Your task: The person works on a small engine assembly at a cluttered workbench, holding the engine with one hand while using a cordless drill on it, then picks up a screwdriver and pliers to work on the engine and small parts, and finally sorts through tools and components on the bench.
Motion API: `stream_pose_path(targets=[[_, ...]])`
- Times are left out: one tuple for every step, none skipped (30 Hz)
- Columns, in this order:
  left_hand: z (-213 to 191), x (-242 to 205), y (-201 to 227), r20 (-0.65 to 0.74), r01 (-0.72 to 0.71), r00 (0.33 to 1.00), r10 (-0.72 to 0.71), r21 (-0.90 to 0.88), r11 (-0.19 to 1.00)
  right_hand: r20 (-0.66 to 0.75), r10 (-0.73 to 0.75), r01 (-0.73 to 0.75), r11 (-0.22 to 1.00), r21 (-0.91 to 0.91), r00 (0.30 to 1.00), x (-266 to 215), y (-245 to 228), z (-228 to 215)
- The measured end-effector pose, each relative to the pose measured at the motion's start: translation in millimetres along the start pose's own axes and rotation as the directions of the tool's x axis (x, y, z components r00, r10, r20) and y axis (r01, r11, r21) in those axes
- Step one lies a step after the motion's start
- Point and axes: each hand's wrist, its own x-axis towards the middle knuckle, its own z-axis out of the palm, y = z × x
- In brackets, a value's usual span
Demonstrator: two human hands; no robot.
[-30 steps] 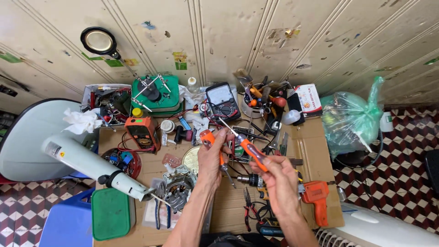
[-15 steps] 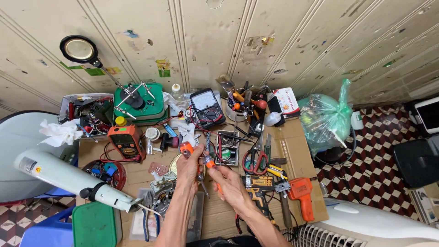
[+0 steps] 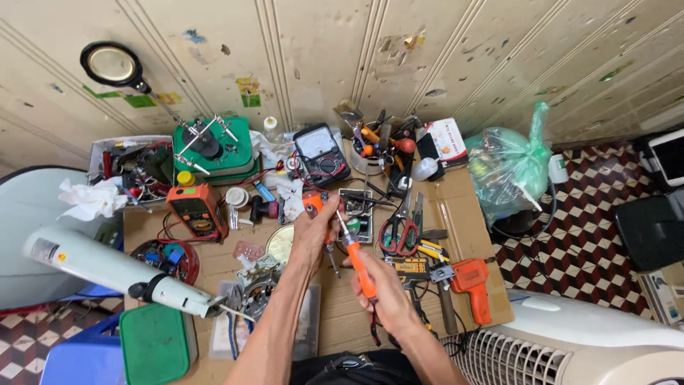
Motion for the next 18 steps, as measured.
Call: stream_pose_path(targets=[[-0.4, -14.5, 14.2, 0.146, -0.056, 0.987, 0.065, -0.068, 0.996, 0.064, -0.046, 0.037, 0.991, 0.132, 0.997, 3.0, 2.5, -6.8], [-0.2, -29.4, 28.9, 0.284, -0.099, 0.949, 0.136, -0.143, 0.985, 0.121, -0.099, 0.064, 0.963, 0.263, 0.988, 5.6, 4.6, -13.9], [-1.5, -34.7, 25.9, 0.280, -0.099, 0.950, 0.136, -0.142, 0.985, 0.125, -0.097, 0.061, 0.963, 0.264, 0.987, 8.2, 2.0, -14.1], [-2.8, -40.1, 23.0, 0.310, -0.065, 0.941, 0.137, -0.231, 0.971, 0.126, -0.124, 0.081, 0.948, 0.306, 0.984, 10.7, -0.6, -14.2], [-3.8, -46.7, 18.0, 0.341, -0.023, 0.930, 0.137, -0.319, 0.948, 0.125, -0.147, 0.096, 0.933, 0.347, 0.981, 11.8, -1.7, -15.3], [-5.3, -46.7, 7.9, 0.337, -0.019, 0.932, 0.132, -0.319, 0.948, 0.126, -0.141, 0.089, 0.934, 0.346, 0.982, 9.9, -5.2, -15.5], [-7.1, -46.6, -2.3, 0.324, -0.030, 0.939, 0.119, -0.268, 0.963, 0.112, -0.145, 0.101, 0.940, 0.326, 0.983, 8.8, -8.9, -15.3], [-9.2, -46.4, -12.5, 0.310, -0.040, 0.945, 0.107, -0.216, 0.976, 0.099, -0.149, 0.113, 0.945, 0.306, 0.984, 7.8, -12.5, -15.0], [-10.6, -51.1, -13.7, 0.303, -0.037, 0.947, 0.103, -0.216, 0.976, 0.104, -0.143, 0.106, 0.947, 0.304, 0.984, 7.8, -11.6, -13.2], [-11.8, -55.8, -14.8, 0.308, -0.033, 0.945, 0.109, -0.243, 0.969, 0.106, -0.161, 0.123, 0.947, 0.296, 0.981, 7.7, -10.9, -11.5], [-10.9, -60.0, -15.7, 0.317, -0.029, 0.941, 0.117, -0.271, 0.962, 0.104, -0.181, 0.145, 0.947, 0.288, 0.978, 7.6, -11.1, -11.2], [-11.8, -62.3, -20.4, 0.315, -0.026, 0.942, 0.115, -0.272, 0.962, 0.104, -0.178, 0.142, 0.948, 0.286, 0.979, 11.9, -3.8, -12.3], [-10.8, -63.8, -24.2, 0.340, -0.016, 0.937, 0.082, -0.192, 0.981, 0.081, -0.216, 0.185, 0.941, 0.282, 0.973, 16.5, 2.0, -14.4], [-9.7, -65.4, -27.8, 0.362, -0.008, 0.931, 0.047, -0.109, 0.994, 0.058, -0.254, 0.229, 0.933, 0.277, 0.966, 20.9, 7.6, -16.7], [-8.0, -65.7, -32.4, 0.364, -0.008, 0.930, 0.047, -0.110, 0.994, 0.057, -0.255, 0.230, 0.933, 0.276, 0.965, 19.5, 6.5, -14.2], [-6.3, -65.9, -37.0, 0.326, -0.041, 0.944, 0.051, -0.039, 0.998, 0.031, -0.279, 0.256, 0.914, 0.316, 0.960, 18.2, 5.3, -11.8], [-4.5, -66.1, -41.7, 0.287, -0.071, 0.956, 0.058, 0.033, 0.997, 0.005, -0.303, 0.281, 0.892, 0.354, 0.953, 16.9, 4.2, -9.4], [-4.7, -66.4, -48.5, 0.289, -0.071, 0.956, 0.059, 0.033, 0.997, 0.004, -0.304, 0.283, 0.892, 0.354, 0.953, 17.5, 4.9, -7.3]])
